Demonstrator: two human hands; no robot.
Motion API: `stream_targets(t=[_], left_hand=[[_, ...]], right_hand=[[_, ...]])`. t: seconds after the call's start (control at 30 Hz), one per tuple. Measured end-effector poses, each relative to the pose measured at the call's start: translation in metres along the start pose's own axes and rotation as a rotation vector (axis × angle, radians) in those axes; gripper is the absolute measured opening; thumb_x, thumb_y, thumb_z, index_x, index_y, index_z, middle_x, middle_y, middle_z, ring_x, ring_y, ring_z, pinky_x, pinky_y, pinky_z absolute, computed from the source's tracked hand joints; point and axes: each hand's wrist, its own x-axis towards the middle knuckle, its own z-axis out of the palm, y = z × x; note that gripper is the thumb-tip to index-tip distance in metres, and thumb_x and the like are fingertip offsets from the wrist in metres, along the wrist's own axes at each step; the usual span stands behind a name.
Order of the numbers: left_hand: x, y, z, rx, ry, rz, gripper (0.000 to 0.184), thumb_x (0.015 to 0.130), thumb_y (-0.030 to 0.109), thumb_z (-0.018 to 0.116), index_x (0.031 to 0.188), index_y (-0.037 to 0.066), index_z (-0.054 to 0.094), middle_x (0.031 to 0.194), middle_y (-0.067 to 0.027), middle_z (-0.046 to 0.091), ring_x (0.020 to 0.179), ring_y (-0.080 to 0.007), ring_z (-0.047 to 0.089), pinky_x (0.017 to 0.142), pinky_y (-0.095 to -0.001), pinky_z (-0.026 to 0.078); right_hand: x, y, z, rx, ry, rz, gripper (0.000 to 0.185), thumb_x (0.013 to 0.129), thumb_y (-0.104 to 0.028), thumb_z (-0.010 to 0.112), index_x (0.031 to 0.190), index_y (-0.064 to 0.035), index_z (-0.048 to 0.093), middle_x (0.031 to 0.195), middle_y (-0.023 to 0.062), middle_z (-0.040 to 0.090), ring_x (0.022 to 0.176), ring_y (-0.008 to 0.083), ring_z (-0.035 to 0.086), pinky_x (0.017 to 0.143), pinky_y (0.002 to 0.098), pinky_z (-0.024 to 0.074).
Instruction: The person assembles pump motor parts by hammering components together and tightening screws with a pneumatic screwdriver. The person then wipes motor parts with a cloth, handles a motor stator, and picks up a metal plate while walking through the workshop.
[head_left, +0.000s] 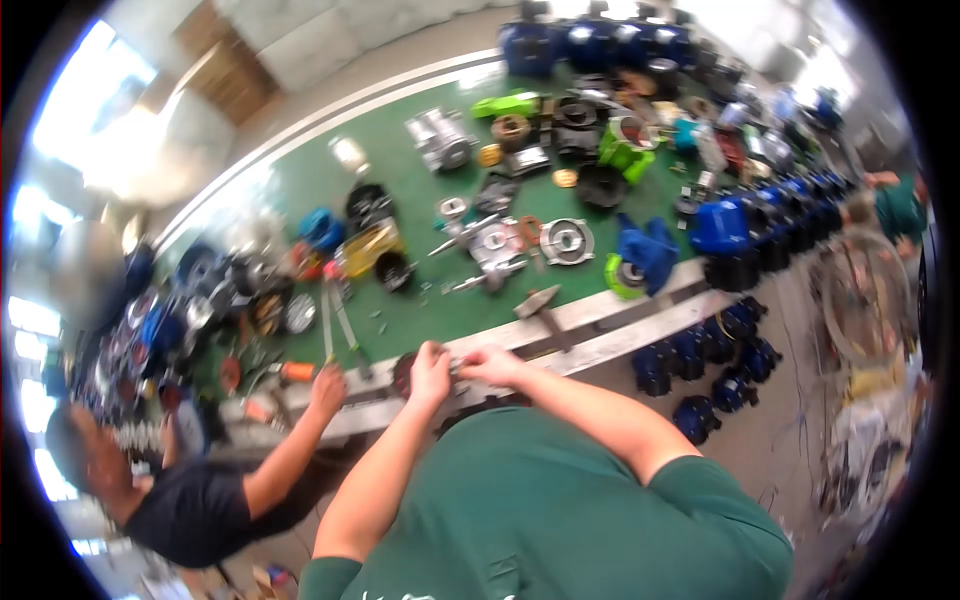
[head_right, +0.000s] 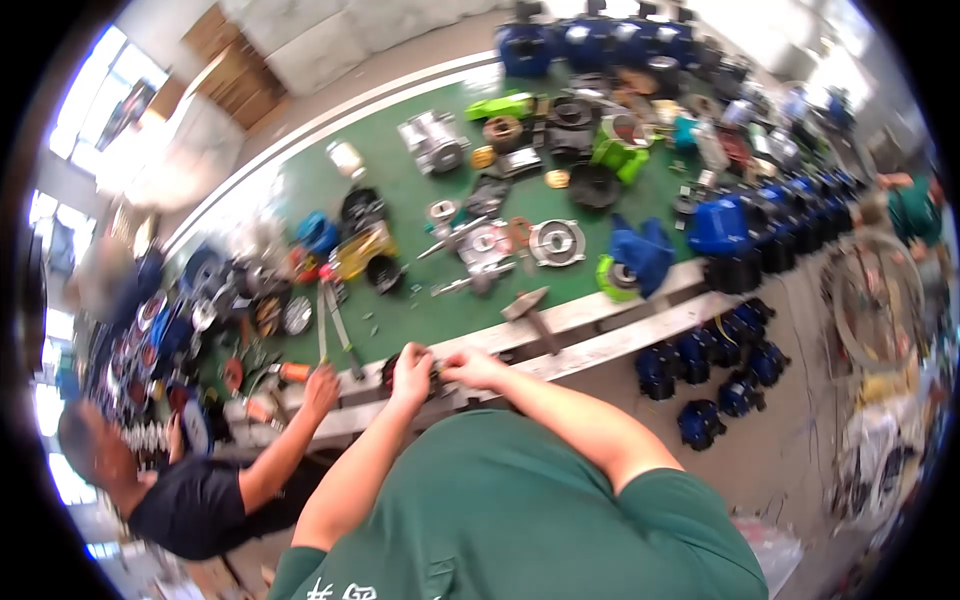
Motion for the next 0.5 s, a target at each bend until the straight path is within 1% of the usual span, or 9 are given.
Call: stream_targets(t=[0.03,0.1,0.17,0.23,0.3,0.33,0.43,0.47,0.5], left_hand=[[0.006,-0.013,0.001,-0.074,0.044,-0.038,0.022,0.091,0.015,0.062,0.106,-0.001,0.060,0.095,-0.0171,0.069,0.087,-0.0245,0.066,0.080,-0.0357,0.052],[-0.004,0.021,-0.017,-0.504,-0.001,-0.301,0.015,0.092,0.011,0.058,0.104,0.002,0.058,0.074,-0.0041,0.057,0.069,-0.0141,0.055,0.060,-0.0310,0.046],[-0.005,0.014,-0.034,-0.893,-0.129,-0.435,0.012,0.094,0.010,0.051,0.103,0.005,0.056,0.072,-0.0017,0.051,0.065,-0.0121,0.049,0.055,-0.0280,0.040],[-0.006,0.002,-0.042,-1.170,-0.164,-0.471,0.014,0.092,0.011,0.047,0.102,0.005,0.055,0.076,-0.0031,0.053,0.067,-0.0153,0.051,0.058,-0.0287,0.043],[-0.010,-0.009,-0.049,-1.312,-0.178,-0.465,0.016,0.090,0.010,0.044,0.101,0.004,0.055,0.080,-0.0050,0.055,0.070,-0.0182,0.054,0.061,-0.0304,0.048],[-0.012,-0.011,-0.052,-1.346,-0.179,-0.458,0.017,0.089,0.010,0.043,0.100,0.004,0.054,0.082,-0.0059,0.056,0.072,-0.0196,0.056,0.063,-0.0312,0.050],[-0.024,-0.008,-0.056,-1.342,-0.131,-0.458,0.022,0.091,0.010,0.041,0.103,0.001,0.056,0.087,-0.0070,0.059,0.072,-0.0198,0.059,0.065,-0.0305,0.054],[-0.028,-0.004,-0.058,-1.292,-0.126,-0.466,0.023,0.093,0.011,0.042,0.105,0.000,0.057,0.087,-0.0060,0.059,0.073,-0.0188,0.058,0.065,-0.0293,0.052],[-0.029,-0.003,-0.058,-1.241,-0.125,-0.474,0.024,0.095,0.012,0.043,0.107,-0.001,0.059,0.087,-0.0051,0.060,0.073,-0.0177,0.058,0.065,-0.0281,0.051]], right_hand=[[0.005,0.012,-0.002,0.004,0.022,0.031,0.023,0.088,-0.019,0.070,0.102,-0.0008,0.073,0.089,0.0029,0.072,0.082,0.0105,0.061,0.078,0.0320,0.0511],[-0.004,0.008,-0.005,0.214,0.199,0.046,0.019,0.090,-0.015,0.066,0.101,-0.0005,0.073,0.089,0.0034,0.072,0.083,0.0114,0.063,0.080,0.0316,0.0516],[-0.002,0.013,-0.021,0.162,0.299,0.090,0.018,0.091,-0.011,0.060,0.101,0.0006,0.071,0.091,0.0053,0.073,0.086,0.0145,0.066,0.081,0.0320,0.0520],[0.000,0.022,-0.031,0.102,0.486,-0.034,0.019,0.093,-0.010,0.057,0.099,0.0028,0.070,0.093,0.0089,0.075,0.087,0.0169,0.068,0.083,0.0322,0.0519],[-0.004,0.025,-0.041,-0.214,0.581,0.022,0.026,0.093,-0.014,0.056,0.108,0.0033,0.069,0.094,0.0145,0.075,0.089,0.0220,0.072,0.081,0.0341,0.0541],[-0.008,0.017,-0.042,-0.342,0.608,0.023,0.026,0.094,-0.015,0.054,0.108,0.0024,0.069,0.095,0.0163,0.075,0.090,0.0252,0.072,0.082,0.0359,0.0542],[-0.020,-0.009,-0.044,-0.472,0.655,0.061,0.026,0.094,-0.016,0.055,0.107,0.0026,0.069,0.090,0.0152,0.074,0.089,0.0286,0.072,0.080,0.0383,0.0537],[-0.023,-0.020,-0.047,-0.497,0.611,0.116,0.026,0.095,-0.017,0.056,0.107,0.0022,0.069,0.081,0.0118,0.073,0.079,0.0237,0.071,0.075,0.0367,0.0531],[-0.025,-0.029,-0.048,-0.433,0.565,0.109,0.025,0.095,-0.017,0.056,0.105,0.0020,0.069,0.079,0.0104,0.072,0.076,0.0210,0.069,0.073,0.0353,0.0525]])
